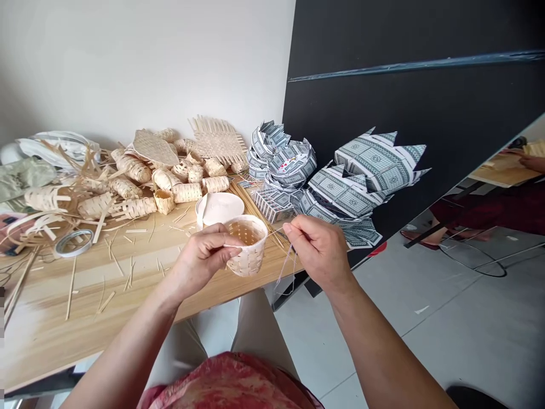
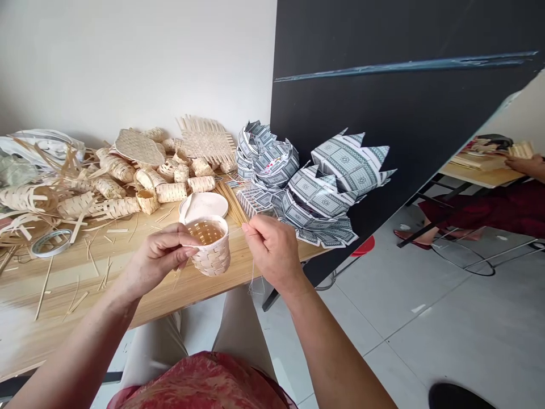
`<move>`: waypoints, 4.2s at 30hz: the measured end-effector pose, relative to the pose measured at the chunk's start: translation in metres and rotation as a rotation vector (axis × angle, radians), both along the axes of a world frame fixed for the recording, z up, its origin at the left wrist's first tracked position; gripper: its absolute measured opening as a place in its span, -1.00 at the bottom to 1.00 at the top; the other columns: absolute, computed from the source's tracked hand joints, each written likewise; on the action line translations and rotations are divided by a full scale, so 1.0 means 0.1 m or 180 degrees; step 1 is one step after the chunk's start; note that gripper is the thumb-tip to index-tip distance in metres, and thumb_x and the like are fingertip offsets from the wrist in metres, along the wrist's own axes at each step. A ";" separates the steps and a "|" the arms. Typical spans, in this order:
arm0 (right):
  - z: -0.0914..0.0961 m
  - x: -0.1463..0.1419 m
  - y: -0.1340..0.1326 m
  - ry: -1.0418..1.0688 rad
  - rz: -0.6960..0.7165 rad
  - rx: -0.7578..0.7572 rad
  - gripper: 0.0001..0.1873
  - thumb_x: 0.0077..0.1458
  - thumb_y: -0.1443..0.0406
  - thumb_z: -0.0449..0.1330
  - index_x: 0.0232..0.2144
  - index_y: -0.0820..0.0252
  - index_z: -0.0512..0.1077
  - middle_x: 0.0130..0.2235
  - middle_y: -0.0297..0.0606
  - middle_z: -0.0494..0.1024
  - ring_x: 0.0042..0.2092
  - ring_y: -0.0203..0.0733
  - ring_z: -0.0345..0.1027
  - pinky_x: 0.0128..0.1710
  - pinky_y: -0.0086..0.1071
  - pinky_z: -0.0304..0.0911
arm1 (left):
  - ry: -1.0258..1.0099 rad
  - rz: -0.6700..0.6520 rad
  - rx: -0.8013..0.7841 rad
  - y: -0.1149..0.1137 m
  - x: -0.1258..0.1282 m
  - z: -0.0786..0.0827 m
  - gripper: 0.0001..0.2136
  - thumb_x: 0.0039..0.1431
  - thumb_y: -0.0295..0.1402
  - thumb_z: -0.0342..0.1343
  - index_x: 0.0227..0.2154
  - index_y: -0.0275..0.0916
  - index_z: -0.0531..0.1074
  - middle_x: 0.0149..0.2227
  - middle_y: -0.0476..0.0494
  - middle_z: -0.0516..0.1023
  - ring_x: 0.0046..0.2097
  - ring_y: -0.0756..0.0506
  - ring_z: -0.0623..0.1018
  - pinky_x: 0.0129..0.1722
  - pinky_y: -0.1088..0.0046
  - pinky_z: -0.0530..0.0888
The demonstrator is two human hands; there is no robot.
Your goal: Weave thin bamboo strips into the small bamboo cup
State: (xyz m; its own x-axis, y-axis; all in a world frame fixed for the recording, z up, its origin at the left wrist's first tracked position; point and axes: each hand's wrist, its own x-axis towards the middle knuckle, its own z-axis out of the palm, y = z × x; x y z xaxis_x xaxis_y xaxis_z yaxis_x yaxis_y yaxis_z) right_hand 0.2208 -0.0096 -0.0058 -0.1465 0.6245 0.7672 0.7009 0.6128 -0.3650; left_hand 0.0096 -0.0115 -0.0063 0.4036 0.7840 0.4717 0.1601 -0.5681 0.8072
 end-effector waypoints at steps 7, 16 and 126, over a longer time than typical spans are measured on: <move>0.02 0.13 0.03 0.0149 -0.0087 -0.0838 -0.72 0.09 0.26 0.04 -0.63 0.19 0.20 -0.64 -0.45 0.16 -0.58 -0.38 0.03 -0.55 -0.47 -0.04 | -0.0251 -0.0051 -0.0470 -0.02 0.01 -0.03 -0.80 0.09 -0.25 0.13 -0.43 -0.30 0.52 -0.55 0.01 0.31 -0.63 0.13 0.30 -0.69 0.64 0.25; 0.21 0.28 -0.20 0.0010 -0.0284 -0.0393 -0.78 0.18 0.32 -0.06 -0.17 0.16 0.32 -0.51 -0.39 0.38 -0.48 -0.30 0.26 -0.46 -0.44 0.13 | 0.0731 0.0530 0.1562 -0.06 -0.04 0.08 -0.91 0.13 -0.51 0.08 -0.37 -0.27 0.48 -0.47 -0.03 0.44 -0.44 0.06 0.48 -0.49 0.64 0.40; -0.16 -0.36 -0.22 0.1671 0.0401 -0.1848 -0.83 -0.06 0.22 0.15 -0.40 0.20 0.36 -0.63 -0.53 0.03 -0.57 -0.38 -0.08 -0.56 -0.48 -0.05 | 0.0467 0.0799 0.0661 -0.13 0.02 -0.12 -0.91 0.16 -0.51 0.00 -0.32 -0.28 0.39 -0.48 0.00 0.38 -0.54 0.10 0.39 -0.54 0.62 0.34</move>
State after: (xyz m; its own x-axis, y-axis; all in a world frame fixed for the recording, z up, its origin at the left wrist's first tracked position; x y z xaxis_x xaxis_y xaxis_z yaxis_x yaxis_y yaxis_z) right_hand 0.1850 -0.0318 -0.0222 0.0481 0.9488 0.3121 0.2865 0.2862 -0.9143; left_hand 0.0117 -0.0244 -0.0188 0.2858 0.7607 0.5827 0.4213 -0.6459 0.6366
